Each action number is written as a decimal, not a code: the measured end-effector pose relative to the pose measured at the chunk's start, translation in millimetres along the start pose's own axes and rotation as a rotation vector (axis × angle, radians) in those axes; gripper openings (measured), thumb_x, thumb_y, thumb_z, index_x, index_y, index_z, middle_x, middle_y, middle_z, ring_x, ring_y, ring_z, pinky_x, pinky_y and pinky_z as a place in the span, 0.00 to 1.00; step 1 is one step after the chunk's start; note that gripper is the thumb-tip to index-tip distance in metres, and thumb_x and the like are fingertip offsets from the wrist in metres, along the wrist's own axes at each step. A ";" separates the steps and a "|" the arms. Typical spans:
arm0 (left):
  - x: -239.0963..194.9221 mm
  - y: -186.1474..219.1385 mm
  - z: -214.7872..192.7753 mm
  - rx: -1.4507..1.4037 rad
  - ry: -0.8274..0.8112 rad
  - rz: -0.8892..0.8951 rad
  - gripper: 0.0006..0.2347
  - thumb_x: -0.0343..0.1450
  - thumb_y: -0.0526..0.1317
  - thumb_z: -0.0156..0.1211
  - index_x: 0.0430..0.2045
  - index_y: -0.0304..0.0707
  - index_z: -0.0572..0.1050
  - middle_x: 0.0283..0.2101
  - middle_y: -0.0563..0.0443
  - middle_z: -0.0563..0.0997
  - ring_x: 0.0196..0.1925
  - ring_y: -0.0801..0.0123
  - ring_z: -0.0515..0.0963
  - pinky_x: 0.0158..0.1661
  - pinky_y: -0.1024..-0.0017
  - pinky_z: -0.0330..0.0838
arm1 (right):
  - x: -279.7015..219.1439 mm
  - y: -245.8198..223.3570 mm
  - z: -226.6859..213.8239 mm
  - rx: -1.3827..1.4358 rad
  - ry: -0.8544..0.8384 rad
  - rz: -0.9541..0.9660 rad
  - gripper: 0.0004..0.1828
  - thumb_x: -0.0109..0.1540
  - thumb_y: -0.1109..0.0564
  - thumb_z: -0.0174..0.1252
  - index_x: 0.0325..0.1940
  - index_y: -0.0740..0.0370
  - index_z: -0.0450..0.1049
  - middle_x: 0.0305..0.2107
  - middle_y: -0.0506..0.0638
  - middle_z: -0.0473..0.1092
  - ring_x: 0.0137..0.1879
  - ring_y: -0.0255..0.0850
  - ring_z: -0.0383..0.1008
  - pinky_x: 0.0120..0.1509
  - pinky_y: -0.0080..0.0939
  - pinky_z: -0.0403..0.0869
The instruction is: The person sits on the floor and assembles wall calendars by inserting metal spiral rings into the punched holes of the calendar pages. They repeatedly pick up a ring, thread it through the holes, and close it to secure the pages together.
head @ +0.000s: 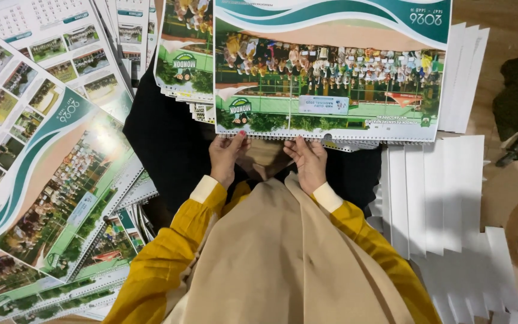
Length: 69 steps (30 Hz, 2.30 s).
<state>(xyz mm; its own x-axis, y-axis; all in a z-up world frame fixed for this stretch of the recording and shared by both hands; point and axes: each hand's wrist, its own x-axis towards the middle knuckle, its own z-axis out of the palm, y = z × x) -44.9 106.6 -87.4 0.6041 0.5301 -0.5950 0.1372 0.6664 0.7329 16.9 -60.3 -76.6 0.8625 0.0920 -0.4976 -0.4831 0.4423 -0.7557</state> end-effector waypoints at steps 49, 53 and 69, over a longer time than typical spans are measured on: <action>-0.3 -2.3 -2.6 0.051 0.001 0.038 0.09 0.61 0.34 0.66 0.29 0.32 0.71 0.24 0.51 0.73 0.26 0.70 0.78 0.32 0.71 0.79 | 0.4 -6.3 -20.3 -0.199 -0.097 -0.186 0.11 0.63 0.54 0.48 0.32 0.63 0.59 0.24 0.62 0.71 0.29 0.52 0.75 0.35 0.48 0.77; -13.3 9.6 5.5 0.098 0.015 0.080 0.08 0.61 0.34 0.65 0.27 0.32 0.71 0.23 0.52 0.73 0.25 0.71 0.78 0.30 0.73 0.79 | 3.0 -5.3 -22.5 -0.058 -0.051 -0.134 0.10 0.62 0.54 0.48 0.35 0.61 0.56 0.24 0.53 0.68 0.31 0.49 0.76 0.38 0.45 0.78; -30.6 -24.5 62.8 0.125 -0.025 -0.065 0.16 0.60 0.38 0.67 0.33 0.30 0.67 0.31 0.48 0.70 0.29 0.70 0.74 0.35 0.71 0.74 | -4.9 -35.8 -70.8 0.109 -0.331 0.145 0.11 0.61 0.49 0.45 0.37 0.58 0.65 0.49 0.64 0.64 0.52 0.58 0.67 0.55 0.59 0.67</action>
<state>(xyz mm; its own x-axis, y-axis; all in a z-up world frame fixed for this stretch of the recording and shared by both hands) -17.4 41.1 -66.5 0.6098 0.4739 -0.6353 0.2724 0.6275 0.7295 19.2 -139.7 -77.2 0.7967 0.4362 -0.4182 -0.6006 0.4945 -0.6283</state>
